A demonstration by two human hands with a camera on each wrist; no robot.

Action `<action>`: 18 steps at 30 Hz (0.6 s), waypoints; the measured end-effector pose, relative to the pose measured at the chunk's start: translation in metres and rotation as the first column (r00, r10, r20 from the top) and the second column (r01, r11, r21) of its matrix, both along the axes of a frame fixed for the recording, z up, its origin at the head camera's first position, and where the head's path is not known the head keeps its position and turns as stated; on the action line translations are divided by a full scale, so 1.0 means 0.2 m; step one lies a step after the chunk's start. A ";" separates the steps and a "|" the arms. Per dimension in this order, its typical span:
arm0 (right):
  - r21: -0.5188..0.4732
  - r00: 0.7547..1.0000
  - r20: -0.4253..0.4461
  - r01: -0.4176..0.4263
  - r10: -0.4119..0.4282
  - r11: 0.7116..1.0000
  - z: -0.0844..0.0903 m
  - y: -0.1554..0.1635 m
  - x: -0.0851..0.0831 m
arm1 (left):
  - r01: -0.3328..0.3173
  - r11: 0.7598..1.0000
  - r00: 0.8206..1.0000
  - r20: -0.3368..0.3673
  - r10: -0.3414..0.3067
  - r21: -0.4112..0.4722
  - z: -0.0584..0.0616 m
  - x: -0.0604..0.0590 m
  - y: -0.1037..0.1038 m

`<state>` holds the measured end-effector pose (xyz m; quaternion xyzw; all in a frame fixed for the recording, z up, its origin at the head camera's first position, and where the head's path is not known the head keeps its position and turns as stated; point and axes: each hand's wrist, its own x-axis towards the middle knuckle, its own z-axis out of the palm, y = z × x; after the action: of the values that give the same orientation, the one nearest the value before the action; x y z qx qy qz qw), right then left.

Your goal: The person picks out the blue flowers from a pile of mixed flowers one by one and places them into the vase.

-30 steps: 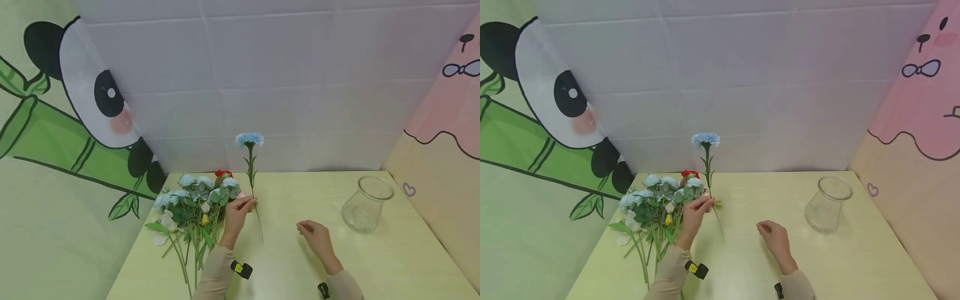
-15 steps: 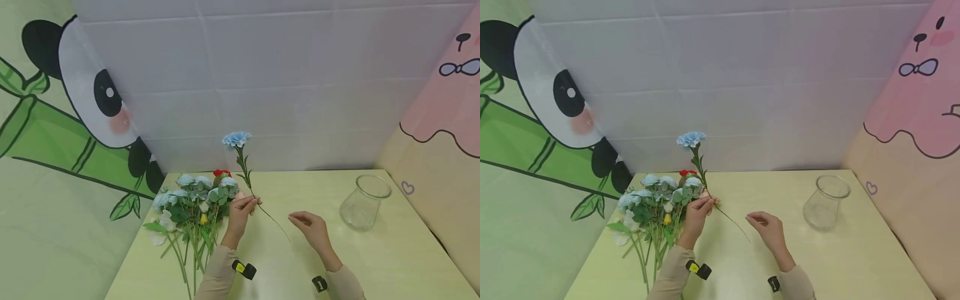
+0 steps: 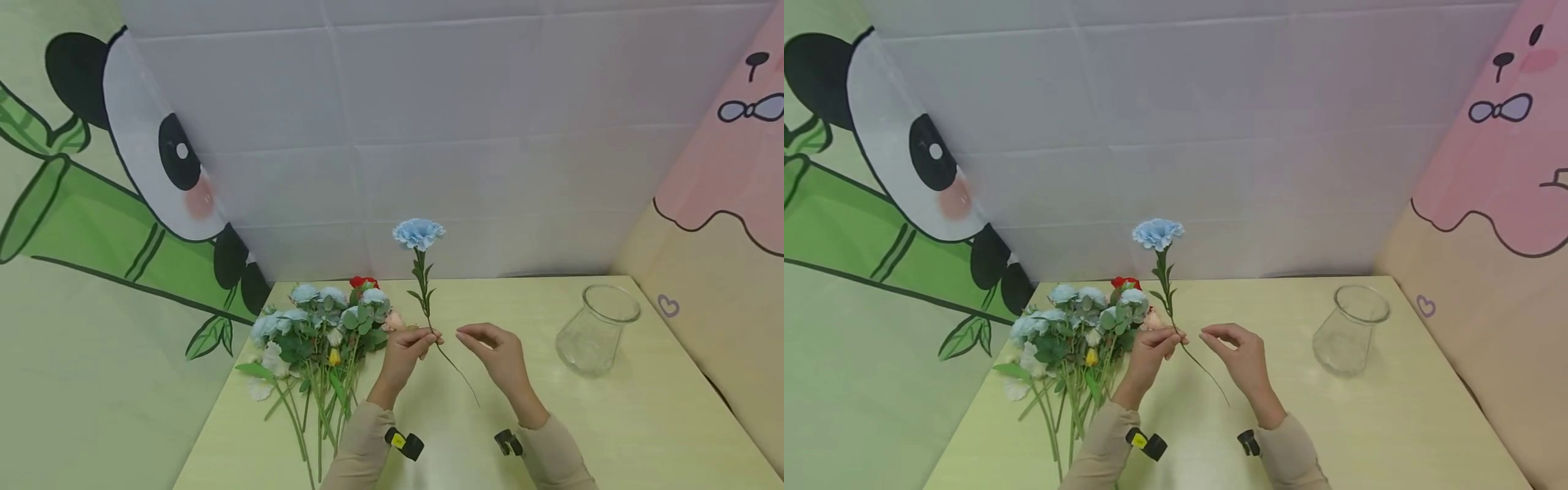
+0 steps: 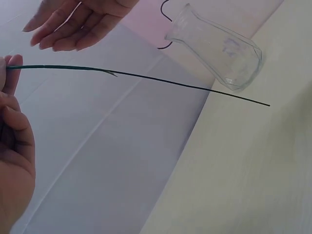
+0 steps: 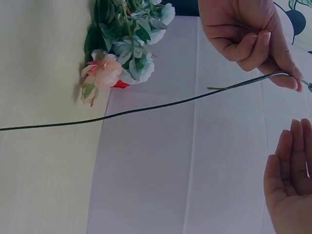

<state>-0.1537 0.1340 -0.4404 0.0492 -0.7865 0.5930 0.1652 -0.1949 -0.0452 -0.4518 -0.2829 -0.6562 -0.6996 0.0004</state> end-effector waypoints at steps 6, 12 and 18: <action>-0.041 0.999 -0.018 -0.052 0.051 0.998 0.07 -0.03 0.00 | 0.018 1.000 1.000 -0.022 -0.017 0.011 -0.03 -0.02 0.01; -0.051 0.995 -0.039 -0.089 0.087 0.995 0.09 -0.06 0.00 | 0.028 0.999 0.998 -0.059 -0.029 -0.017 -0.10 -0.06 0.02; -0.044 0.995 -0.007 -0.102 0.102 0.994 0.08 -0.09 0.00 | 0.073 0.996 0.995 -0.058 -0.075 -0.046 -0.10 -0.04 0.03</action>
<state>-0.1545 0.1167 -0.4240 0.0871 -0.7694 0.6177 0.1376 -0.2022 -0.0388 -0.4714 -0.3277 -0.6602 -0.6757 -0.0122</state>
